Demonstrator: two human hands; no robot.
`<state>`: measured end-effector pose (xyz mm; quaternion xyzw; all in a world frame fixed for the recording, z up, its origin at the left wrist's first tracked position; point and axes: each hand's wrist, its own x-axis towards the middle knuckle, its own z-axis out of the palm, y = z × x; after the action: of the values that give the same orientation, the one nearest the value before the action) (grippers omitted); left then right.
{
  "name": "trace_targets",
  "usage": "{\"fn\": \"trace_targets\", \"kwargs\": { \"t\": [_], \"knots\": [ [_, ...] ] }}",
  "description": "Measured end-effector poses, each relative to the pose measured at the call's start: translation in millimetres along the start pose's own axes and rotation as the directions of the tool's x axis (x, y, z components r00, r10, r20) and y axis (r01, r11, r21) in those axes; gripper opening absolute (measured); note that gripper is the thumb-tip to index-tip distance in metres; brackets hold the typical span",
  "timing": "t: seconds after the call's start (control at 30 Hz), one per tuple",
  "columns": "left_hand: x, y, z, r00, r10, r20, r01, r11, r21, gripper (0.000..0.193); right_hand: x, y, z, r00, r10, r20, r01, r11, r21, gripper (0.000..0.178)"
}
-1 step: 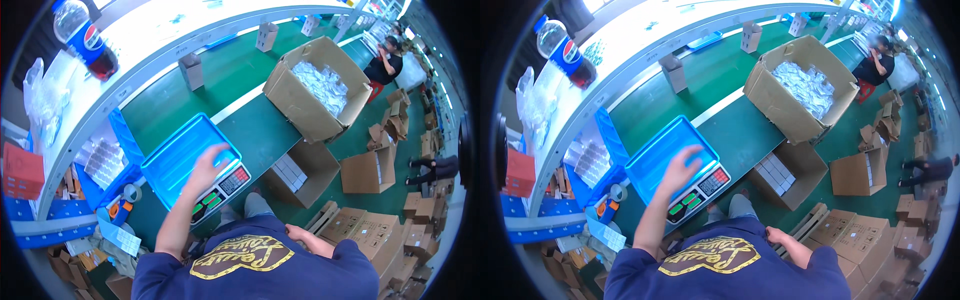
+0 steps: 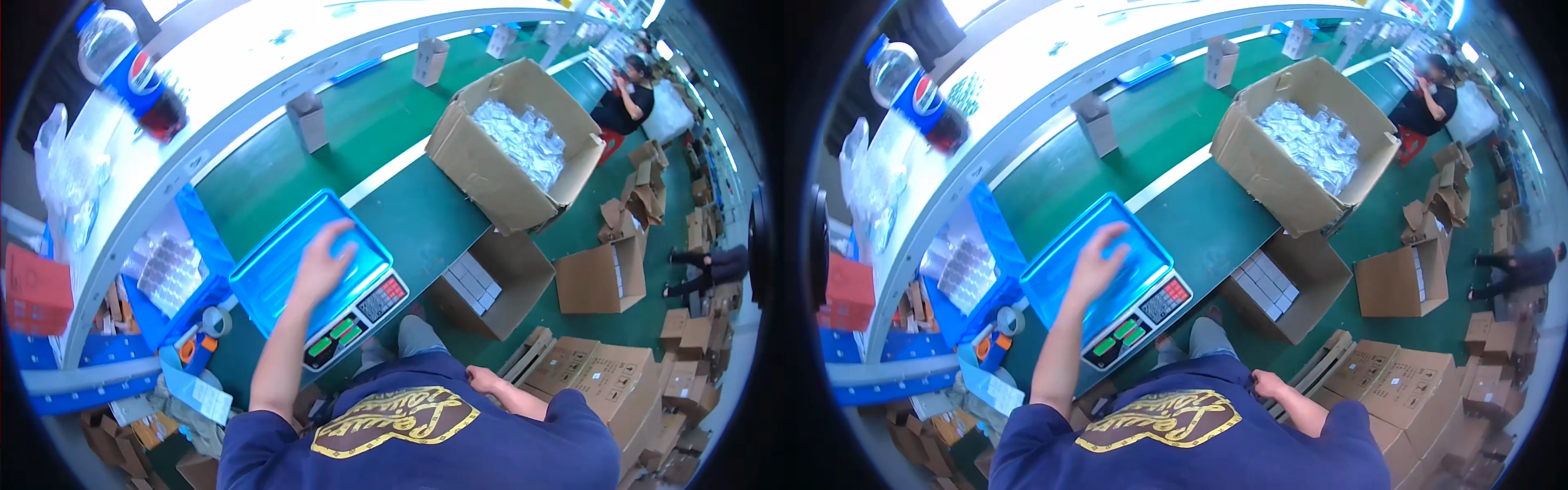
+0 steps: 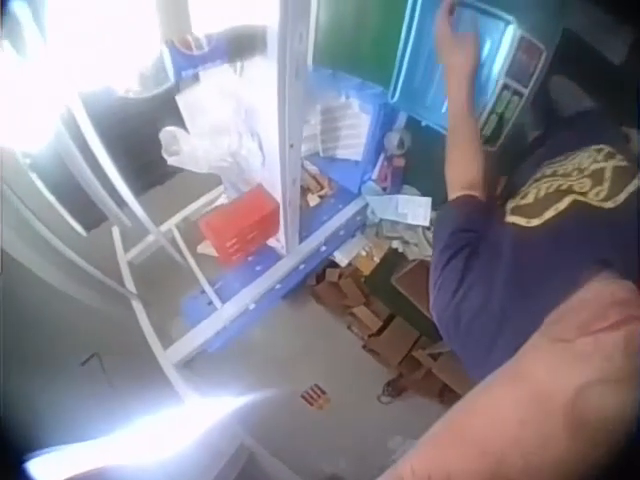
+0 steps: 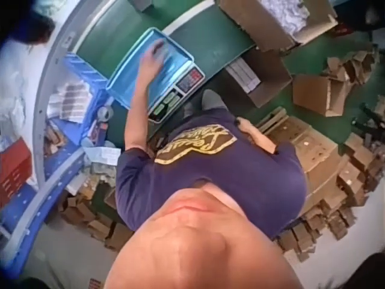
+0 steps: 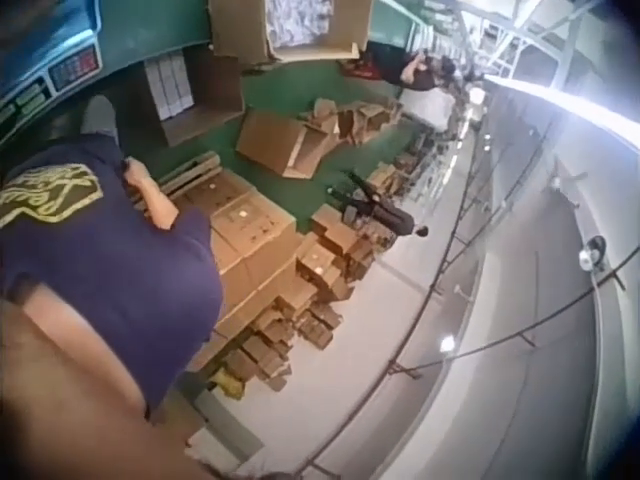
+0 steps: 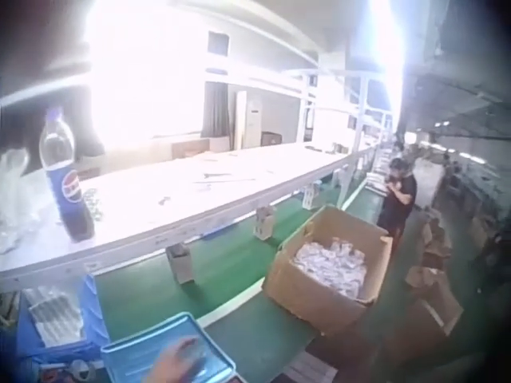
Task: Packing small components from a bulk bag into individual boxes and then into shipping cartons on an assembly line.
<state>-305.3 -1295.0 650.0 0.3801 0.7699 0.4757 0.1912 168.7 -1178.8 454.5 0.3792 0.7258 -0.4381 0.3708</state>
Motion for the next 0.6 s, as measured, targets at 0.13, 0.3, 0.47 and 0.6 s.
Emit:
{"fn": "trace_targets", "kwargs": {
  "t": [0.13, 0.3, 0.47, 0.6],
  "knots": [
    [97.2, -107.5, -59.9, 0.959, -0.12, -0.258, 0.08, 0.984, -0.158, 0.061, 24.5, -5.6, -14.7, 0.894, 0.085, -0.441, -0.102, 0.995, -0.017, 0.019],
    [187.9, -175.1, -97.8, 0.895, -0.311, -0.321, 0.298, 0.95, -0.089, 0.09, 59.9, 6.0, -53.4, 0.994, 0.015, -0.105, -0.03, 0.99, -0.14, 0.027],
    [256.5, -195.7, -102.9, 0.867, -0.405, -0.29, 0.425, 0.905, 0.006, 0.115, -56.2, -144.7, -300.4, 0.859, -0.076, 0.506, 0.001, 0.989, 0.147, 0.041],
    [270.8, -254.5, -123.8, 0.897, -0.32, -0.304, 0.338, 0.941, 0.006, 0.107, -84.0, -236.4, -468.6, 0.808, -0.588, -0.038, 0.56, 0.746, 0.36, 0.024]
  ]
}}
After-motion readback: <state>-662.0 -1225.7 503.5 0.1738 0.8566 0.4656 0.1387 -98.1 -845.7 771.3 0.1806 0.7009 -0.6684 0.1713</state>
